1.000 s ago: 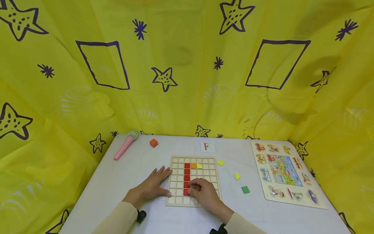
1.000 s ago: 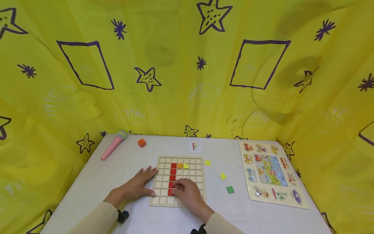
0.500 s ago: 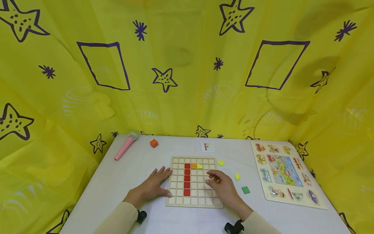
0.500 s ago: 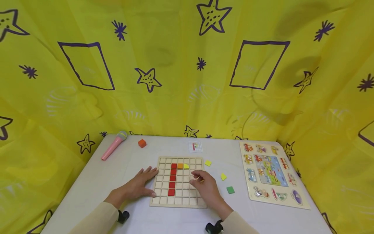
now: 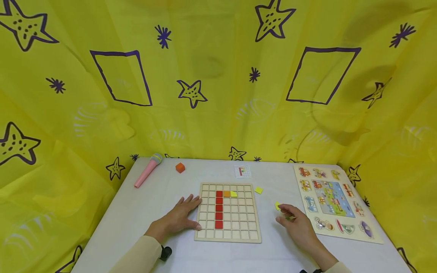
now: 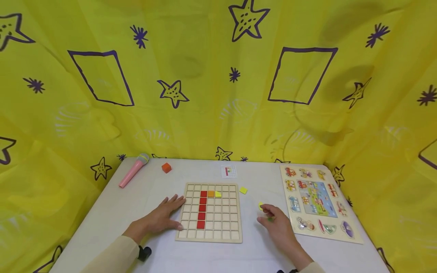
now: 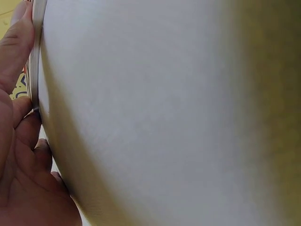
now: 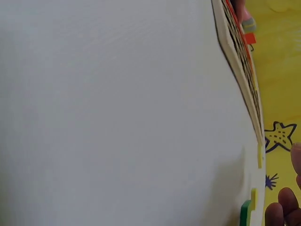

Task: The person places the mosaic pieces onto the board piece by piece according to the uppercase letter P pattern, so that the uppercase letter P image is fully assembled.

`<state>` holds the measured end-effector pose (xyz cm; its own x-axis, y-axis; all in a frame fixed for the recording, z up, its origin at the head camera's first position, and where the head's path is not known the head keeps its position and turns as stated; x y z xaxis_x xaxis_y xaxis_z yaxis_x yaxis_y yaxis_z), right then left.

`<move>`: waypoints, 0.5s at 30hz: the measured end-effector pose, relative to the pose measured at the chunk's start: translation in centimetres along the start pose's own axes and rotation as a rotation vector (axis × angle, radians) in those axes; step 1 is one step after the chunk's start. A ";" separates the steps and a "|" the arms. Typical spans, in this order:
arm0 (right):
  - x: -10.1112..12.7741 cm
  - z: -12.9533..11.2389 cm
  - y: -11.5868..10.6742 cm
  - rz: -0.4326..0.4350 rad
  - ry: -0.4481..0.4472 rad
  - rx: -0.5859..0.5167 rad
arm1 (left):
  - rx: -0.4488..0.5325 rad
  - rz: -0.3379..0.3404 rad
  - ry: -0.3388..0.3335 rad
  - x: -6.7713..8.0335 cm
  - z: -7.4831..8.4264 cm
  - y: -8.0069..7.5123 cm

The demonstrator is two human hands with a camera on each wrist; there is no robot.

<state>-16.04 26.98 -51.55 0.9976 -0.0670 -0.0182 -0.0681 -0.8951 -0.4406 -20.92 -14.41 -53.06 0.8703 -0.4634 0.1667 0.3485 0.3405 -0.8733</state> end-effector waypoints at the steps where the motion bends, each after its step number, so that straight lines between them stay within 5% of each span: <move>1: 0.2 0.3 -0.3 -0.007 0.012 0.022 | -0.003 -0.003 -0.003 0.0 0.0 0.0; 15: 0.5 1.8 0.1 -0.059 0.035 0.127 | -0.015 -0.005 -0.011 0.1 -0.1 -0.1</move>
<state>-15.53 27.66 -53.20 0.9986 -0.0330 0.0416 -0.0047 -0.8351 -0.5500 -20.93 -14.55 -53.03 0.8724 -0.4558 0.1766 0.3483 0.3260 -0.8789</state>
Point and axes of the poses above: each hand's wrist, its own x-axis away from the middle knuckle, its own y-axis out of the palm, z = x × y, the point moved 3 cm from there along -x, towards the middle knuckle, and after that the axes turned 13 degrees about -x, right-handed, at the moved point
